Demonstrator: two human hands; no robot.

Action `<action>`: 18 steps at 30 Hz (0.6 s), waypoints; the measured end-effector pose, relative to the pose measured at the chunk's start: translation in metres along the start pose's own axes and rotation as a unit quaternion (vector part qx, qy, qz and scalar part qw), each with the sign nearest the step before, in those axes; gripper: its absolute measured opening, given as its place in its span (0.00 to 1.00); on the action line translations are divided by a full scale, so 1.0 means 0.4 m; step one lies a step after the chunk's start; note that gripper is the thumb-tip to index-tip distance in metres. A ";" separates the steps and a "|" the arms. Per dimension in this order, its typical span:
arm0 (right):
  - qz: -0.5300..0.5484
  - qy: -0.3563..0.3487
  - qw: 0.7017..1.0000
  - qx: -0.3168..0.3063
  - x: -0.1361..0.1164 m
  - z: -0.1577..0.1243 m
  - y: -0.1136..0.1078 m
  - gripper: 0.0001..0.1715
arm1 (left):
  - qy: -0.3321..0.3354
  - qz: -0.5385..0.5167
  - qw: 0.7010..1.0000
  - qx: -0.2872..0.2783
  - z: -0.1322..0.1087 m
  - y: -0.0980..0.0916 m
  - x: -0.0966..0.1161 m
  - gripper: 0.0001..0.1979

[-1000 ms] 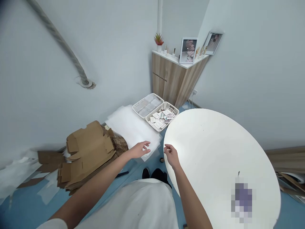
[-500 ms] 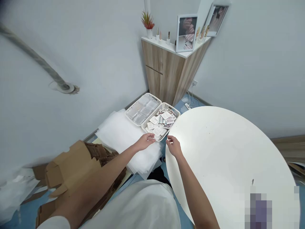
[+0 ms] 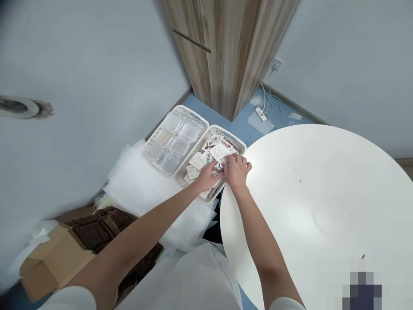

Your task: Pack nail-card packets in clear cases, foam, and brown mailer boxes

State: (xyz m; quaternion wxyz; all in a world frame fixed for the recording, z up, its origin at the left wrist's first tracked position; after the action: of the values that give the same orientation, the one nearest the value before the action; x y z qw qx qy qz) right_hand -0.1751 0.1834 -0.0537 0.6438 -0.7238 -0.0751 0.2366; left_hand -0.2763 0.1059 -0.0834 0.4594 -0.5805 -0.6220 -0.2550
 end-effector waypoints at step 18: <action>-0.002 -0.058 0.998 0.005 -0.075 -0.021 0.056 0.09 | -0.052 -0.173 0.980 0.087 -0.005 -0.029 -0.058 0.30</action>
State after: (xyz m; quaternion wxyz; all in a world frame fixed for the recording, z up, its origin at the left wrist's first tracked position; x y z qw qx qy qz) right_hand -0.2022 0.1598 -0.0676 0.6425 -0.7056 -0.1121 0.2772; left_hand -0.2890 0.0905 -0.1000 0.4244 -0.4342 -0.7559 -0.2450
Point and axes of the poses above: each hand's wrist, its own z-axis towards the middle knuckle, its own y-axis out of the palm, x = y × z, the point moved 4 cm from there along z, towards the middle knuckle, and after that the axes turned 9 degrees about -z, right-handed, at the moved point
